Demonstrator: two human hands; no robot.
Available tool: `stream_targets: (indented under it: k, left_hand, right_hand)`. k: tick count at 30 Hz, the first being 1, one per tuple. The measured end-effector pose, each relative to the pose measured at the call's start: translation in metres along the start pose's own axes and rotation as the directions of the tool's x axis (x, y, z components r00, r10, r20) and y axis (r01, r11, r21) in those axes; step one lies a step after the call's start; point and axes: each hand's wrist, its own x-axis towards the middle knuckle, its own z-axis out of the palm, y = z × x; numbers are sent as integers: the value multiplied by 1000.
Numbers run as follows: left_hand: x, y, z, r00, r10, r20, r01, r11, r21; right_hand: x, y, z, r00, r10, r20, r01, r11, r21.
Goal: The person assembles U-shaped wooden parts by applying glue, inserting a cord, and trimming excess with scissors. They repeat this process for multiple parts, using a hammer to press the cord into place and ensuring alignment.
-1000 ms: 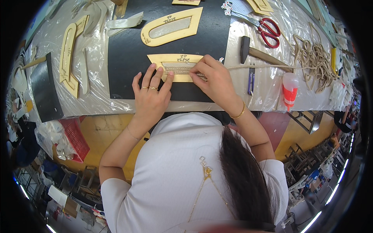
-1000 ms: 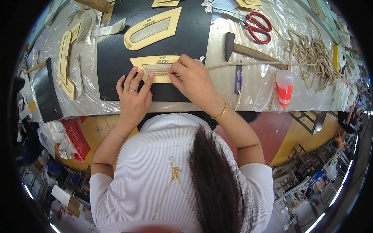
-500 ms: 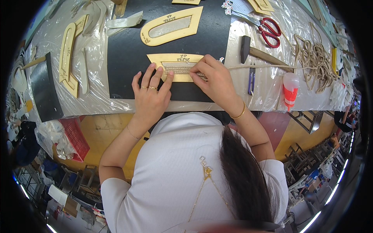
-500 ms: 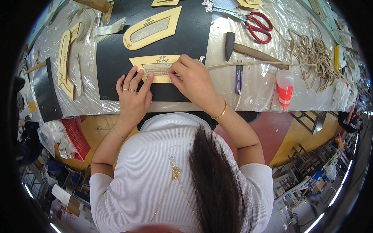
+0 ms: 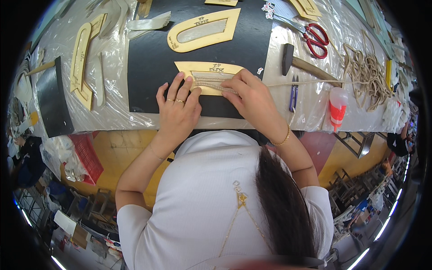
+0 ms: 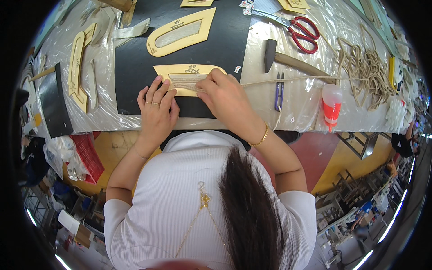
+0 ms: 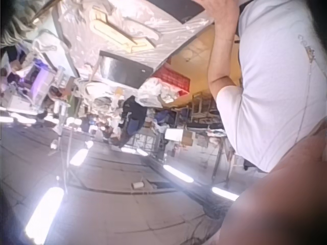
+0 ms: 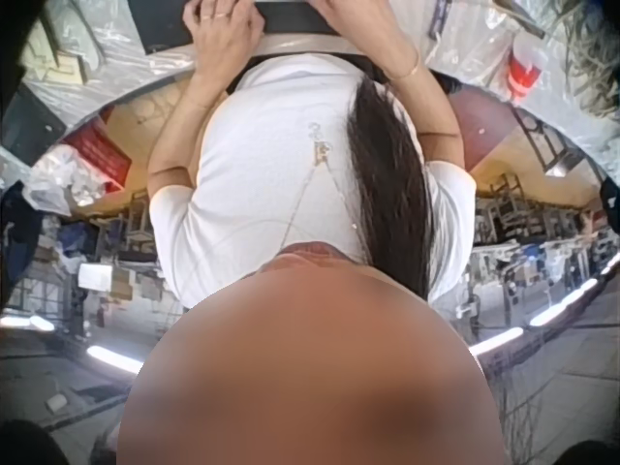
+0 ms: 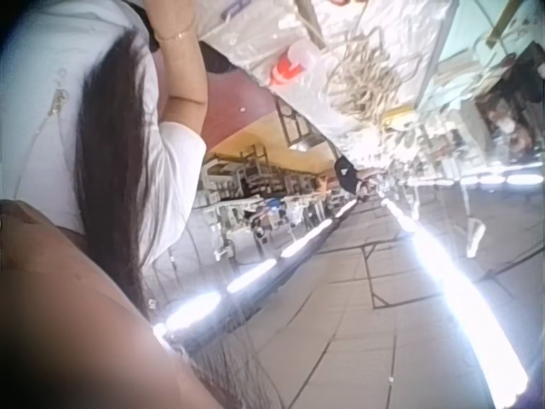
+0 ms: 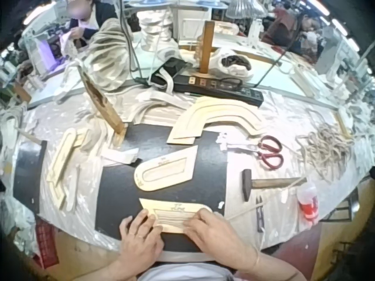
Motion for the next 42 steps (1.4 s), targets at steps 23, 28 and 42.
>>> stream_targets:
  k: [23, 28, 42]
  left_hand:
    - [11, 8, -11, 997, -33, 64, 31, 999, 36]
    - [41, 13, -6, 995, -68, -71, 54, 980, -190]
    - [71, 34, 10, 981, -194, -2, 193, 979, -67]
  right_hand:
    - [45, 12, -28, 963, 171, -209, -34, 845, 534]
    - [42, 16, -25, 984, 129, -121, -80, 935, 346]
    - [33, 15, -28, 969, 185, -161, -126, 939, 320]
